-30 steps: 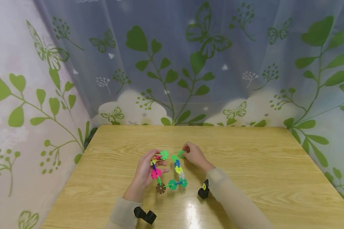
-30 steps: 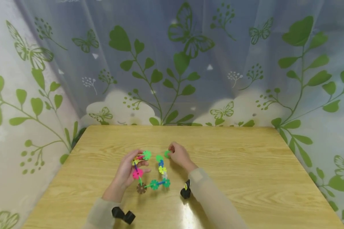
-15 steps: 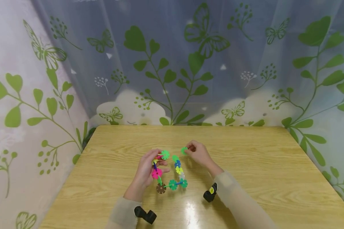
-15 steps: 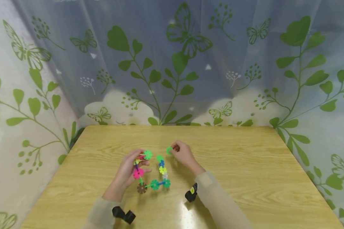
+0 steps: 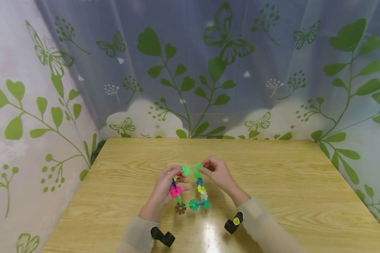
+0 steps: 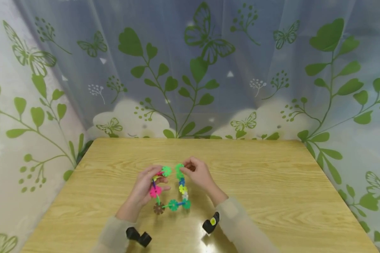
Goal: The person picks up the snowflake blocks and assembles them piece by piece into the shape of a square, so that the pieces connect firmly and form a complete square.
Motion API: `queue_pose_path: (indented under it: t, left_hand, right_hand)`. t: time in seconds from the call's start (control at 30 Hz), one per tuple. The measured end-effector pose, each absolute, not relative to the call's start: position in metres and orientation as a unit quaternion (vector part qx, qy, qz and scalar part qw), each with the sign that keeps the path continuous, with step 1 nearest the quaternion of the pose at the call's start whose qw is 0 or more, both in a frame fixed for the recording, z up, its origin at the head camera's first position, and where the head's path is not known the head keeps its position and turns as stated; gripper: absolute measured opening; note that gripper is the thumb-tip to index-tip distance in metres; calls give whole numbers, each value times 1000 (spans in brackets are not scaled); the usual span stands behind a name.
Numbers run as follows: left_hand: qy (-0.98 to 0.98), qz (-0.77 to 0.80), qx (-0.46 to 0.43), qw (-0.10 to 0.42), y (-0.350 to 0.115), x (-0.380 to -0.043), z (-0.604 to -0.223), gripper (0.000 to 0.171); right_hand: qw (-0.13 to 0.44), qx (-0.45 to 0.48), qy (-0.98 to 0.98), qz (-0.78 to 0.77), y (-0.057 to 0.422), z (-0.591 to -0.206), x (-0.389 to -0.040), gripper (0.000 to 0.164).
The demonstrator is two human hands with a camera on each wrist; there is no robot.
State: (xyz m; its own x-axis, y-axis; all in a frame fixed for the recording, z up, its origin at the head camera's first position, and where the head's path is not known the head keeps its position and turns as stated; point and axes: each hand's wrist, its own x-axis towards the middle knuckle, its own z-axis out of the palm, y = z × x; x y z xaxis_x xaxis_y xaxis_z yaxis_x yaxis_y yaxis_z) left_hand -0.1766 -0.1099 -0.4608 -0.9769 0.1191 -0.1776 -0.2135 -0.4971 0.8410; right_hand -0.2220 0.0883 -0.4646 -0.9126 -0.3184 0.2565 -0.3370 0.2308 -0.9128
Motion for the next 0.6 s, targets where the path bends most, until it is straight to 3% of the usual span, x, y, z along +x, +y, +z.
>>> queue_pose_path:
  t: [0.33, 0.6]
  left_hand:
    - [499, 858, -27, 118, -100, -175, -457, 22]
    - [499, 856, -19, 133, -93, -175, -457, 23]
  right_hand:
    - [22, 232, -783, 577, 86, -446, -199, 6]
    - [211, 342, -778, 483, 92, -465, -208, 12]
